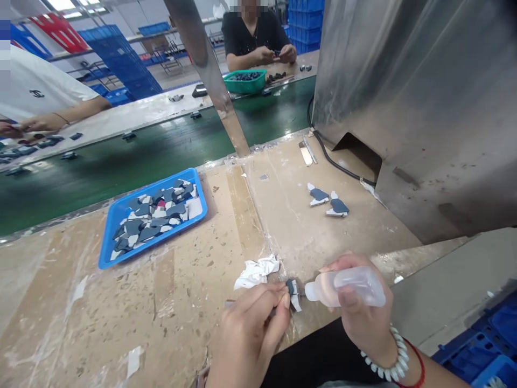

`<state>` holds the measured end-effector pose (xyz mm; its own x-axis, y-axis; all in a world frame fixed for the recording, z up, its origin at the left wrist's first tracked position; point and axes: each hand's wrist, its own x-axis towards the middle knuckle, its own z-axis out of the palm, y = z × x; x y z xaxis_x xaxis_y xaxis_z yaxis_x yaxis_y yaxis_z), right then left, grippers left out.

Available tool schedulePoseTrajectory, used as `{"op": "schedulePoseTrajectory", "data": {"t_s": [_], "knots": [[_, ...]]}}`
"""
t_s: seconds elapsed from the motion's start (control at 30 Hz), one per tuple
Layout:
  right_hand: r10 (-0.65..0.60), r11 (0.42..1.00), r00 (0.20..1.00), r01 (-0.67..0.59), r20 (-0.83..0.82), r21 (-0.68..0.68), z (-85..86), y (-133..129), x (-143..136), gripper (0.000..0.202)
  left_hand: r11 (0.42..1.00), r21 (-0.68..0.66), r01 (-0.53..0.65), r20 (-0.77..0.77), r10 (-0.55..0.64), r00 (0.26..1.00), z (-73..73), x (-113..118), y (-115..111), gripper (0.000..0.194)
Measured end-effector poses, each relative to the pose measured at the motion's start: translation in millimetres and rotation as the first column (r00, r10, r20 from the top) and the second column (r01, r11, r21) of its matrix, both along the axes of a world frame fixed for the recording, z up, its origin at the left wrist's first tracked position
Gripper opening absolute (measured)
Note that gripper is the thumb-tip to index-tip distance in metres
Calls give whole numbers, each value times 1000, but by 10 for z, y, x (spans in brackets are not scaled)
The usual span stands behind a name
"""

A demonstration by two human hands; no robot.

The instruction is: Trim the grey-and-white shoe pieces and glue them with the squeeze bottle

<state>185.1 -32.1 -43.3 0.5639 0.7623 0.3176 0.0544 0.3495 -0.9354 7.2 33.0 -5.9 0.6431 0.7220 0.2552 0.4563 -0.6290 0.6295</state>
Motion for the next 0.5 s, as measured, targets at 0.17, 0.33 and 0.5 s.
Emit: {"op": "schedulePoseTrajectory", "data": {"t_s": [0.17,0.33,0.5], "knots": [[52,997,993,-57,-105,-43,-54,12,1,18,976,213,-42,-78,60,995,-237,-68,-134,29],[-47,997,976,31,-211,-75,8,57,142,20,947,296,-123,-35,140,990,-326,-23,-211,18],[-206,974,868,140,-451,-177,319,68,365,39,917,344,-203,81,186,979,-153,-120,-265,22]]}}
